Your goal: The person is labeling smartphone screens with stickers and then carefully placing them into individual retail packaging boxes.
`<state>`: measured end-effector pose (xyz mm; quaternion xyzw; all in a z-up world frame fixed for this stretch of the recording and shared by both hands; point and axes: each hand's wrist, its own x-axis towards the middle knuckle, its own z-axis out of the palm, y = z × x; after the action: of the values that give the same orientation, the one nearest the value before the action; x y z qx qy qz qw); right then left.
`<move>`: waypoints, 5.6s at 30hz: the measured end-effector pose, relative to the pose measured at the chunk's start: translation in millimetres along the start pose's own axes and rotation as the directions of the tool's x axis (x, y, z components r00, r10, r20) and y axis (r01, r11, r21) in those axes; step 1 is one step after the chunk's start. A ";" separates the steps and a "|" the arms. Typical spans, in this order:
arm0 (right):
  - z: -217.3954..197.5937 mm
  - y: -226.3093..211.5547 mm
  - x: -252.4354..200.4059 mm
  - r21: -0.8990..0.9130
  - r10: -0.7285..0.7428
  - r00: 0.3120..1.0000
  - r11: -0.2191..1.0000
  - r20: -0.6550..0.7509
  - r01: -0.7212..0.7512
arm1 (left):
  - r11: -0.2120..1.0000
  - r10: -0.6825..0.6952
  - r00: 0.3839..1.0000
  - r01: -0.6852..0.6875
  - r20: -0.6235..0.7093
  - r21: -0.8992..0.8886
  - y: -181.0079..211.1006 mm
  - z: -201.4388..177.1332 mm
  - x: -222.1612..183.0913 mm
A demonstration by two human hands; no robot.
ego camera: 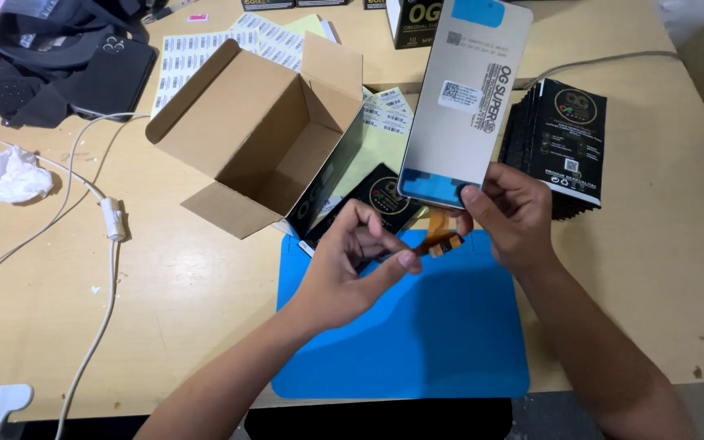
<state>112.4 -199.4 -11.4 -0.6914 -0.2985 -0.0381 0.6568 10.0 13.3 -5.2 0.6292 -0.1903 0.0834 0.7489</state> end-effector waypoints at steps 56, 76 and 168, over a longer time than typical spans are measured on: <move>11.7 -7.2 -14.4 -0.030 -0.073 0.994 0.997 0.078 0.075 | 0.815 0.186 0.983 -0.160 0.010 0.557 -29.8 22.9 -14.1; 27.2 -12.3 -17.8 -0.028 0.147 0.980 0.989 0.137 -0.145 | 0.832 0.401 0.914 -0.394 0.069 0.391 8.0 -0.7 -14.6; -10.8 38.3 -8.1 -0.688 -0.847 0.531 0.370 0.027 0.625 | 0.970 0.111 0.920 -0.182 -0.376 -0.159 -23.5 -53.7 15.9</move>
<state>127.1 -210.8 -47.5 -0.6351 -0.4327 -0.5438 0.3370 42.8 59.2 -27.8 0.5122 -0.1020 0.2361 0.8195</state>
